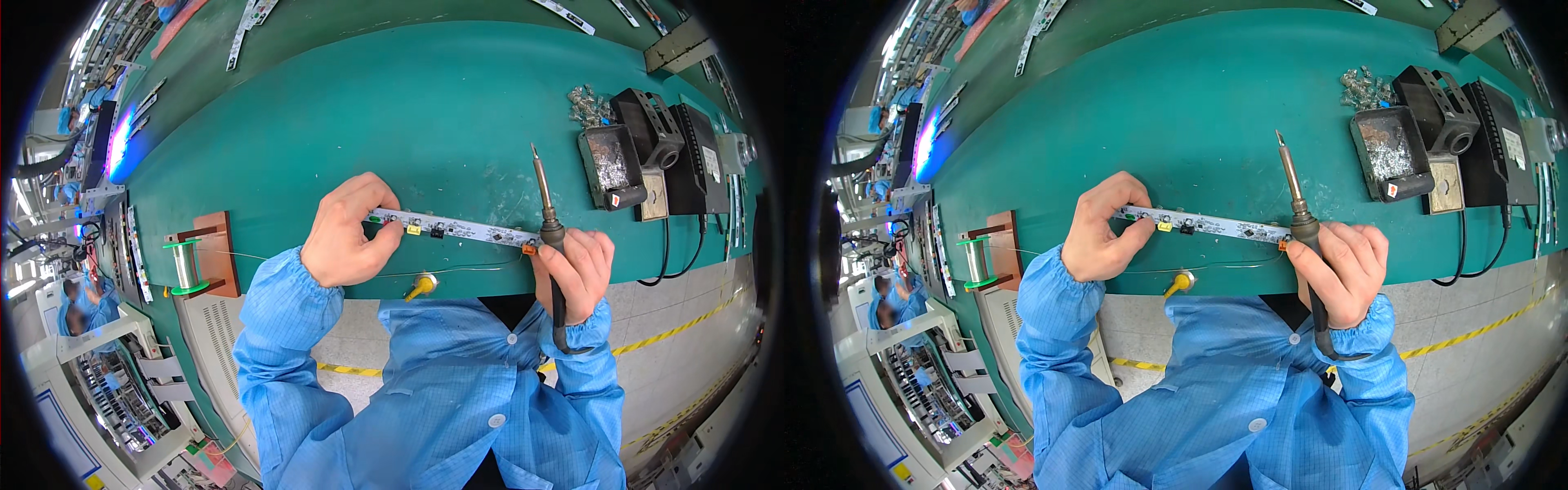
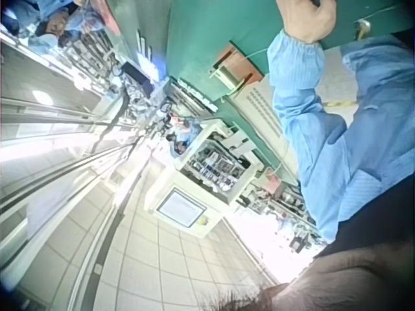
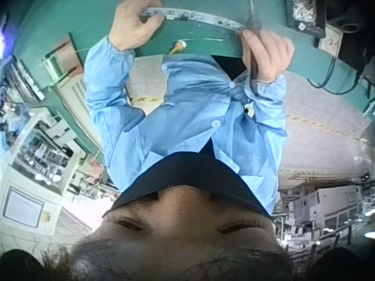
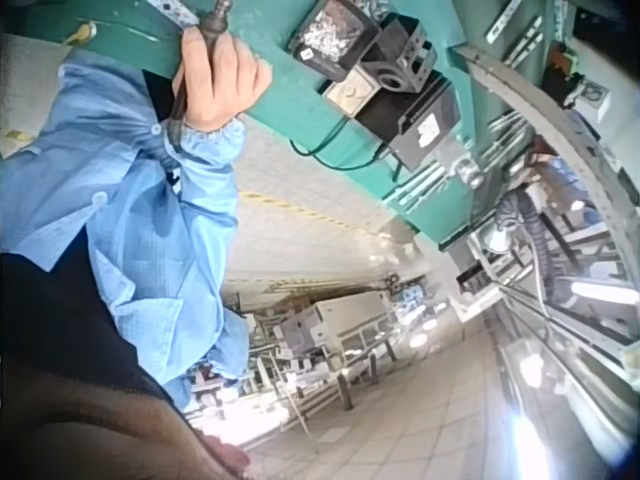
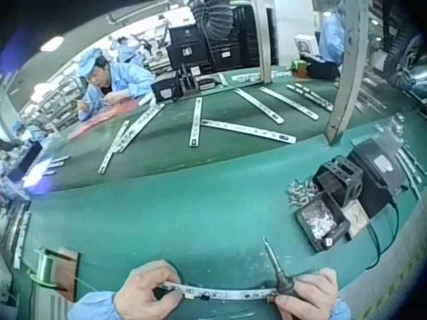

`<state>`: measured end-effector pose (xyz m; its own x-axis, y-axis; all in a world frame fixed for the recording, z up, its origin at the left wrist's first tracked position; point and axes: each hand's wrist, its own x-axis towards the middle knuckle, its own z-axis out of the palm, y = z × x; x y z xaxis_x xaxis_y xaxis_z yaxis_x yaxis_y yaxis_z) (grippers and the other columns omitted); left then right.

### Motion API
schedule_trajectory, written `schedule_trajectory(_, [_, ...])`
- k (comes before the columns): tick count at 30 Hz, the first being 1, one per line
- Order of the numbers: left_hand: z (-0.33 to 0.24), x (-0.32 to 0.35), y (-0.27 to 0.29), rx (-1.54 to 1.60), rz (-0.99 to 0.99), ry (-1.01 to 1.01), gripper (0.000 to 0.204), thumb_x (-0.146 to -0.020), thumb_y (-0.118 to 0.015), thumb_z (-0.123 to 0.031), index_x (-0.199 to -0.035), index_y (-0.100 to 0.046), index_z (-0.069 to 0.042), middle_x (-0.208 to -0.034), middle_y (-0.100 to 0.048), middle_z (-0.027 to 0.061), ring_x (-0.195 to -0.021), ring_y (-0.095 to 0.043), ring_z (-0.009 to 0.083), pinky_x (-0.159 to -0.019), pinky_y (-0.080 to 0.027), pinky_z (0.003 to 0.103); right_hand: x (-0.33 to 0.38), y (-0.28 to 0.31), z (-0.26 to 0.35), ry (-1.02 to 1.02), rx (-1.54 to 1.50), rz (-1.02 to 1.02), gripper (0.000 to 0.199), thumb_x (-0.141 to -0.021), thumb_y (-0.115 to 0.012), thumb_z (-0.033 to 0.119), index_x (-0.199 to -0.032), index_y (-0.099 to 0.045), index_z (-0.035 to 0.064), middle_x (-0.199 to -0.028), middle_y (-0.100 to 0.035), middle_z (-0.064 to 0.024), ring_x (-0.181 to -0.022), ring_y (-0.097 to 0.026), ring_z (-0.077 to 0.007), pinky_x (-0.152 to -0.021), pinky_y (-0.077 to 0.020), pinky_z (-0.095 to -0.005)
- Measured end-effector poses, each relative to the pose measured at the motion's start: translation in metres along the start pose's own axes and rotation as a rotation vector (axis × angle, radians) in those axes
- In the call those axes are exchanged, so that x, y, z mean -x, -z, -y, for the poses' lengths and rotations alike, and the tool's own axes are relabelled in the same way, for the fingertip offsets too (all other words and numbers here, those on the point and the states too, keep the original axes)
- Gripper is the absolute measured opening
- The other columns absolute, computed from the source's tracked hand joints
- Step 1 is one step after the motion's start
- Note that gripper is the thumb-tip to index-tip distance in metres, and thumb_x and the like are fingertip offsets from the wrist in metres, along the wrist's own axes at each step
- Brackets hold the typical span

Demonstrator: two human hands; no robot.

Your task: Soldering electronic components onto LED circuit strips at an assembly station.

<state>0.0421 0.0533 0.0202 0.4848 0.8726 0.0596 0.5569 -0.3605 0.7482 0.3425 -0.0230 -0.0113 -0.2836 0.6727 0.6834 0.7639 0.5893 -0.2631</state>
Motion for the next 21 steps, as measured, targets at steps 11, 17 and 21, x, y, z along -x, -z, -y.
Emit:
schedule_trajectory(11, [0.0,-0.001,-0.011,-0.044,-0.168,-0.174,0.017,-0.065,-0.064,0.005,-0.08,-0.058,0.0,-0.082,-0.058,0.0136,-0.074,-0.058,0.0275,-0.065,-0.046,0.035,0.006,-0.003,0.001,-0.061,0.042,-0.075,0.039,-0.064,-0.078,0.0,-0.098,-0.07,0.0173,-0.093,-0.067,-0.0078,-0.086,-0.064,-0.025,-0.082,-0.0447,-0.0406])
schedule_trajectory(17, [-0.002,-0.002,-0.016,-0.198,-0.352,-0.365,0.024,-0.058,-0.062,0.007,-0.08,-0.059,-0.001,-0.084,-0.06,0.0135,-0.071,-0.057,0.0264,-0.06,-0.045,0.033,0.0,-0.001,0.002,-0.065,0.029,-0.055,0.041,-0.066,-0.079,-0.003,-0.102,-0.065,0.0125,-0.095,-0.066,-0.0091,-0.085,-0.062,-0.0273,-0.08,-0.0456,-0.0424])
schedule_trajectory(21, [0.0,-0.004,-0.014,-0.211,-0.36,-0.445,0.027,-0.057,-0.062,0.008,-0.083,-0.061,0.0,-0.085,-0.06,0.0141,-0.07,-0.057,0.026,-0.058,-0.045,0.033,-0.001,0.0,0.001,-0.052,0.041,-0.026,0.042,-0.068,-0.08,-0.005,-0.103,-0.06,0.0078,-0.096,-0.066,-0.0114,-0.082,-0.062,-0.0293,-0.075,-0.0458,-0.0431])
